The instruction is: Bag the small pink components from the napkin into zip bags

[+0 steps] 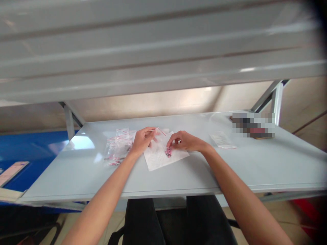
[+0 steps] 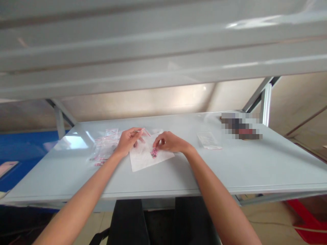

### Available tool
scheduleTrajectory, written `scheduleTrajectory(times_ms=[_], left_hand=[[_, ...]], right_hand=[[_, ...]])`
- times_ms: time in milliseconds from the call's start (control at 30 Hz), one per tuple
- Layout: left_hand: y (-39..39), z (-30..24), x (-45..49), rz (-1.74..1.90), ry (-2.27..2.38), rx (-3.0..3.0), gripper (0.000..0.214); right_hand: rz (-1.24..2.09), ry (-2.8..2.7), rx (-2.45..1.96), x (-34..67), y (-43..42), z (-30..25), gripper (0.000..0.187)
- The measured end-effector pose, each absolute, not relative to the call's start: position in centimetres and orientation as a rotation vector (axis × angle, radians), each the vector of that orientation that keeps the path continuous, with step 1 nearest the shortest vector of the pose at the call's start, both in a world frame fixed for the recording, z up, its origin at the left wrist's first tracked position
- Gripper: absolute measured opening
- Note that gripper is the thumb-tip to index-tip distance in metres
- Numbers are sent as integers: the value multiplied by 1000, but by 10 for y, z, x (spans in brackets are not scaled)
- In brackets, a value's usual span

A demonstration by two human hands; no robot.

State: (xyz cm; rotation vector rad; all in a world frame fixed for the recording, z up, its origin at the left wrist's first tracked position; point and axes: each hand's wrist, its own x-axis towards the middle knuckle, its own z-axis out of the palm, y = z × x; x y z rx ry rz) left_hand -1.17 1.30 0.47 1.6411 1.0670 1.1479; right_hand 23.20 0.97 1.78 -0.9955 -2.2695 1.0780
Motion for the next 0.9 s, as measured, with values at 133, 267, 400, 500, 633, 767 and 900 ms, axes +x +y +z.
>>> scheduleTrajectory(times_ms=[133,267,400,500,633,767,900], left_hand=[[13,5,-10,1157,1033,1615,48],[13,6,-10,1141,997,1587,48],[9,8,-10,1077,957,1586,49],[5,11,-8,1013,935,1611,49],[1,13,-5,942,921,1642,49],[1,14,-3,911,917,1661,48],[1,13,-4,903,916,1641,46]], right_hand=[[1068,-2313,-1021,225,12,10,16],[997,-2299,-1036,225,14,11,18],[899,-2126,-989,226,12,19,18],[828,-1897,-965,223,9,23,22],[836,-1826,-917,214,6,23,24],[835,-1802,-888,208,5,20,27],[845,-1852,-864,207,4,18,36]])
